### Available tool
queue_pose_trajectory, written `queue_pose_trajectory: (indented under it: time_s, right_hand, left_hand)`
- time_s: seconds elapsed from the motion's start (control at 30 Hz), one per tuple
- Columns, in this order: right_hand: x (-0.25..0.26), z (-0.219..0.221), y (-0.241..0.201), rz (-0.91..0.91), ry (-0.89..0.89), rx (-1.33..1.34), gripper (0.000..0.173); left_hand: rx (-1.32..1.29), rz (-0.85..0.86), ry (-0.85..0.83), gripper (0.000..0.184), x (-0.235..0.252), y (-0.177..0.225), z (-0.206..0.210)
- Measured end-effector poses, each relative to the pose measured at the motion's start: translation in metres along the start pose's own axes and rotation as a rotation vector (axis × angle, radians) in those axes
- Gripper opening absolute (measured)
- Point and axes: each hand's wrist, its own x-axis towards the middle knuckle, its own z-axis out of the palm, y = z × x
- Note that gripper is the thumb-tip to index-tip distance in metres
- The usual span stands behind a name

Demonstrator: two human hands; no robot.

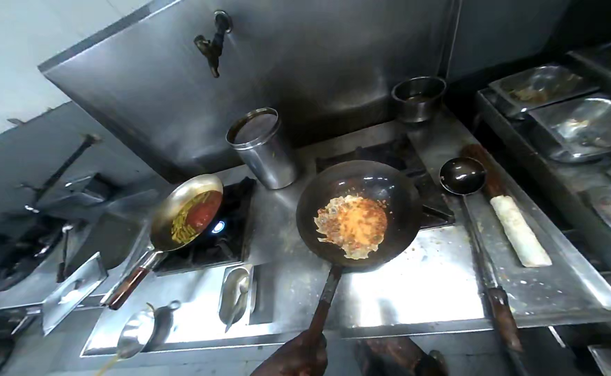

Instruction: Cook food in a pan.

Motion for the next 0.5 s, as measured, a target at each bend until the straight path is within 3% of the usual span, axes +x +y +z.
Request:
queue_pose_trajectory:
  time_s: [0.1, 0.23, 0.37, 0.5]
  right_hand:
    - [0.01, -0.019, 0.02, 0.011, -0.032, 0.04, 0.024]
    - [-0.021, -0.021, 0.0, 0.09, 0.076, -0.228, 0.03]
    - [-0.046, -0.048, -0.004, 0.083, 0.151, -0.347, 0.04]
    - [-0.081, -0.082, -0.004, 0.067, 0.302, -0.476, 0.046]
  left_hand:
    - [-0.011, 0.018, -0.013, 0.013, 0.014, 0.001, 0.005]
    - [-0.082, 0.038, -0.026, 0.004, 0.051, 0.015, 0.035]
    - [-0.17, 0.058, 0.019, 0.019, 0.077, 0.051, 0.087]
    - [-0.246, 0.119, 0.052, 0.02, 0.085, 0.1, 0.114]
